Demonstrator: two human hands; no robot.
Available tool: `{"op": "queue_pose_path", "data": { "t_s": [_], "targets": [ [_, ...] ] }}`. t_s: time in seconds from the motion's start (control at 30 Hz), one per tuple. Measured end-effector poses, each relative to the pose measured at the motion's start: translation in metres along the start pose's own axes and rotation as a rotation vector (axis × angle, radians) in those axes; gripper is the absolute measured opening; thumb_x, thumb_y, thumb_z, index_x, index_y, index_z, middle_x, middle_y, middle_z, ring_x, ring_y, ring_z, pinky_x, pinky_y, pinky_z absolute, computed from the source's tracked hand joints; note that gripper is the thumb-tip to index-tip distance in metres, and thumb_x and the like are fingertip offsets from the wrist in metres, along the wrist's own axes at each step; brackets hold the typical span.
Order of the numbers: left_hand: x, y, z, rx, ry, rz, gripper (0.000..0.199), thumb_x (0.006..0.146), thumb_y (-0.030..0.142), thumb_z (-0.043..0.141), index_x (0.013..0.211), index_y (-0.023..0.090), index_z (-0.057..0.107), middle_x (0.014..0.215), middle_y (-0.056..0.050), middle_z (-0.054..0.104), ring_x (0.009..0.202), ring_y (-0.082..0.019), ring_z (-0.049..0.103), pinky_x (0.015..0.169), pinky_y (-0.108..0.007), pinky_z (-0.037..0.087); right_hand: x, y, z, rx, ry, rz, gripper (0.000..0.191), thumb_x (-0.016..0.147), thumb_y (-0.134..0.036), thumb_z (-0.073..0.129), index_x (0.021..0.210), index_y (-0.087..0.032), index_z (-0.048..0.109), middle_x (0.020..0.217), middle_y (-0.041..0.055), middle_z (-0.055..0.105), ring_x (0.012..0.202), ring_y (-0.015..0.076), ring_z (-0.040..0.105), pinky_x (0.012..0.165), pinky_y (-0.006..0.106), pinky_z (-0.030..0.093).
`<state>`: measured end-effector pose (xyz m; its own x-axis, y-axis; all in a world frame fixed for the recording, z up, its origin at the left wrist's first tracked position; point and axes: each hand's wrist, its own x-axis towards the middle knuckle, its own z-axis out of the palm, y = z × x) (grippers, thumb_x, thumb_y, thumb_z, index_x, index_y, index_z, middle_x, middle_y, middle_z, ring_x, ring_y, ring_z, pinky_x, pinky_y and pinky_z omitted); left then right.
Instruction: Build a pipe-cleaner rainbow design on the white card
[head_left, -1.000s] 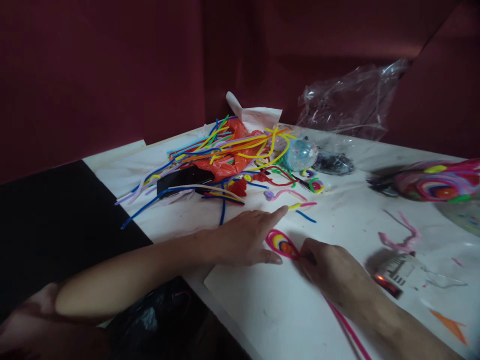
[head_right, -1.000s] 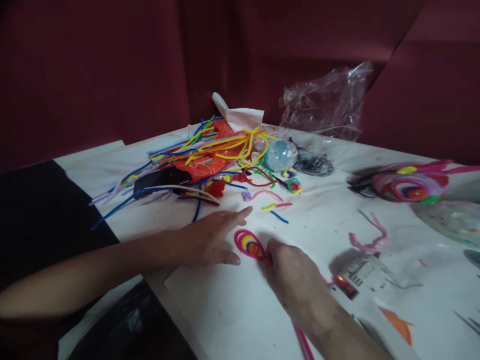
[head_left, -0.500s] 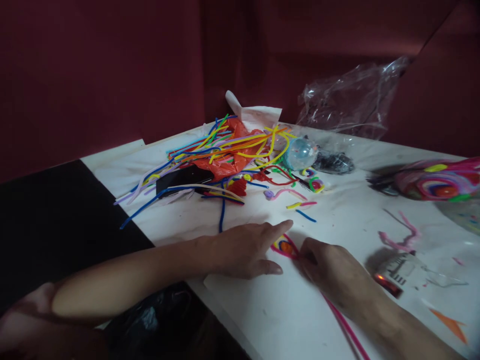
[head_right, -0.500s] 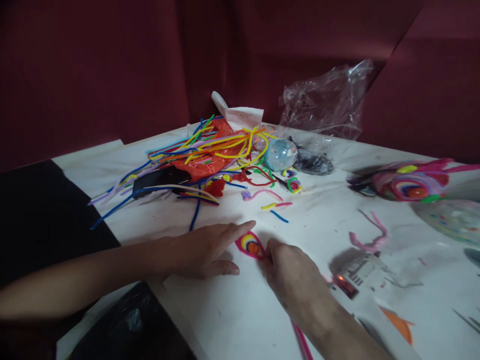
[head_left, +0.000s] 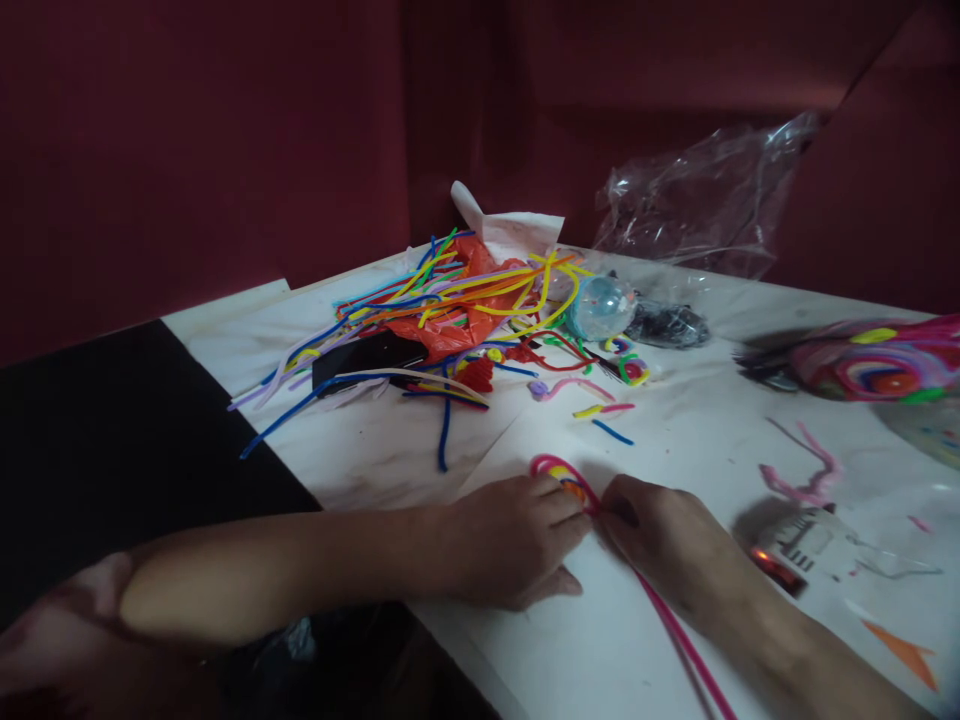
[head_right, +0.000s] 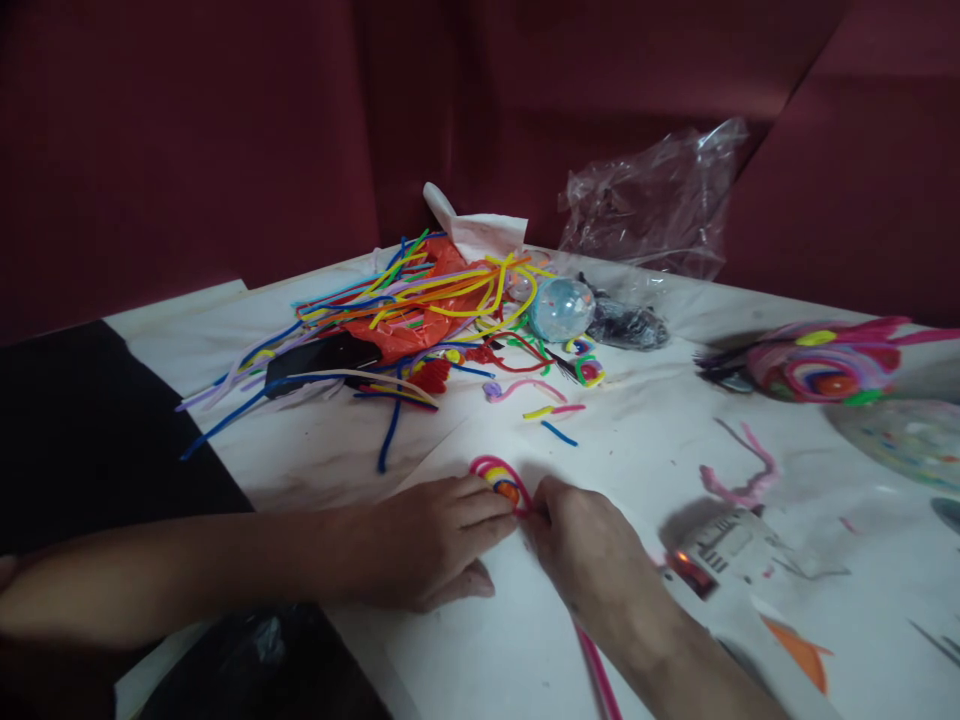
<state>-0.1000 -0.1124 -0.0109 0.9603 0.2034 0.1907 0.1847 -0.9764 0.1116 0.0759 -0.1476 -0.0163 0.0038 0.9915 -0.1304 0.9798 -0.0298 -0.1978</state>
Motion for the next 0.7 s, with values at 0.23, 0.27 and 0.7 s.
{"op": "queue_pose_path", "data": {
  "t_s": [0.23, 0.27, 0.7],
  "targets": [
    [0.0, 0.003, 0.006, 0.048, 0.009, 0.03, 0.045, 0.078, 0.038, 0.051, 0.104, 0.001, 0.051, 0.1, -0.015, 0.055, 0.101, -0.025, 0.045, 0.091, -0.032, 0.033, 0.001, 0.001, 0.001, -0.011, -0.007, -0.004, 0.014, 0.079, -0.013, 0.052, 0.067, -0.019, 0.059, 0.059, -0.0017, 0.056, 0.054, 0.0124, 0.049, 0.05, 0.022, 0.027],
    [0.0, 0.003, 0.006, 0.045, 0.01, 0.031, 0.046, 0.078, 0.037, 0.051, 0.105, 0.0, 0.05, 0.101, -0.015, 0.055, 0.102, -0.025, 0.044, 0.091, -0.032, 0.033, 0.001, 0.001, 0.002, -0.023, -0.004, -0.007, 0.015, 0.079, -0.014, 0.053, 0.066, -0.019, 0.058, 0.059, -0.0017, 0.056, 0.054, 0.0124, 0.049, 0.05, 0.022, 0.027],
    [-0.004, -0.008, -0.011, -0.373, 0.389, -0.552, 0.031, 0.084, 0.024, 0.037, 0.111, 0.013, 0.048, 0.11, -0.01, 0.055, 0.102, -0.017, 0.05, 0.088, -0.031, 0.04, 0.003, 0.001, -0.011, -0.112, -0.078, 0.099, 0.022, 0.087, -0.031, 0.051, 0.068, -0.021, 0.056, 0.064, -0.0002, 0.055, 0.059, 0.0149, 0.05, 0.048, 0.023, 0.025]
  ]
}}
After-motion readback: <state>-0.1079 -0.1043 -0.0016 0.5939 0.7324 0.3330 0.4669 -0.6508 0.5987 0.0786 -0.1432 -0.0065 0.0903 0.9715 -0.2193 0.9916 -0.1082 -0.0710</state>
